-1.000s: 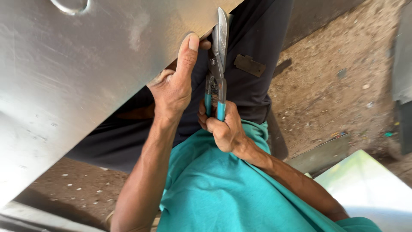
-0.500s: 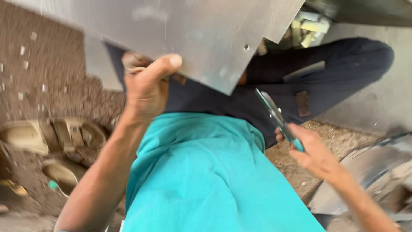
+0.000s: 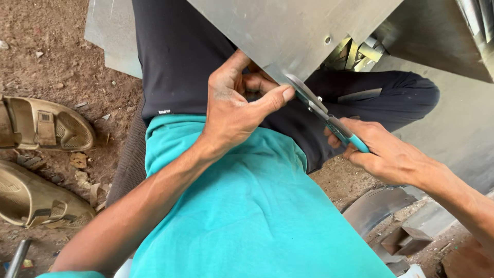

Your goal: The person uses tin snips to cut a large metal sheet resting on their lap. They repeatedly reposition the sheet and make cuts along the edges, removing small strips of metal.

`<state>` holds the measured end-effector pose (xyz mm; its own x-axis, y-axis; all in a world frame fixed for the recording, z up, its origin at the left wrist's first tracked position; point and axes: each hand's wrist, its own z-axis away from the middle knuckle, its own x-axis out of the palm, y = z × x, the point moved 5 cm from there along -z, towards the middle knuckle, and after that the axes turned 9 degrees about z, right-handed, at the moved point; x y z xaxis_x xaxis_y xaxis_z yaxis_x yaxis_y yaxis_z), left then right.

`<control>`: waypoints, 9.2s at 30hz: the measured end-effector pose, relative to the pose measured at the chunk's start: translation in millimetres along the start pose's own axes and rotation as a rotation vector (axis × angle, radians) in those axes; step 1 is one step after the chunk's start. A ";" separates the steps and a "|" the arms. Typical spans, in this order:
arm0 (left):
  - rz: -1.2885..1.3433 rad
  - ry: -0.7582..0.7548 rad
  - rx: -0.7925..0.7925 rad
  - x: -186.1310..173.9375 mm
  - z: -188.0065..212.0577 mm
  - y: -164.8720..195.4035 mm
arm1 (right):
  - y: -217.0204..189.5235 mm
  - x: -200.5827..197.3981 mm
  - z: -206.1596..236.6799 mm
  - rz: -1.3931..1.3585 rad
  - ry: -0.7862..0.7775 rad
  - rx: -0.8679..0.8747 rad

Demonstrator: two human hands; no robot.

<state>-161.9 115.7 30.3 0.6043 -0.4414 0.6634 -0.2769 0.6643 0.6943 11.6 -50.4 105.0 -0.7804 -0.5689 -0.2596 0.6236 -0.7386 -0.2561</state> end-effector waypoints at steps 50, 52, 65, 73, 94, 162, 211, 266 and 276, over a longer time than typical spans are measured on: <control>-0.726 -0.378 -0.111 -17.9 -21.0 35.0 | 48.4 76.2 -17.3 -0.090 0.240 -0.031; -0.493 -0.422 -0.155 -13.2 -30.8 40.3 | 62.7 101.4 -13.6 -0.240 0.327 0.034; -0.278 -0.342 -0.212 118.1 -65.6 -109.0 | 62.2 142.4 -11.8 -1.146 0.710 -0.078; -0.490 -0.177 -0.292 114.4 -54.7 -126.1 | 56.8 128.4 0.0 -1.030 0.857 -0.040; -0.238 -0.321 -0.340 61.6 -59.9 -84.4 | 123.1 217.9 21.3 -0.878 0.802 0.231; -0.488 -0.324 0.047 110.2 -102.0 -91.4 | 81.5 171.2 25.9 -0.462 0.393 0.372; -0.179 0.035 -0.343 -12.2 -99.0 -44.6 | 103.4 91.3 -21.1 -0.426 0.696 0.094; -0.354 -0.058 -0.501 77.5 -71.1 -140.1 | 12.3 85.6 -54.3 -1.167 0.858 0.074; -0.076 0.146 -0.587 138.1 -71.3 -154.8 | 129.8 132.1 24.0 -0.370 0.862 0.367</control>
<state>17.7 -5.1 -5.4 0.7141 -0.4405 0.5440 0.2037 0.8743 0.4405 -11.6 -230.0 59.9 -0.5317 0.0671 -0.8443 0.1830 -0.9642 -0.1919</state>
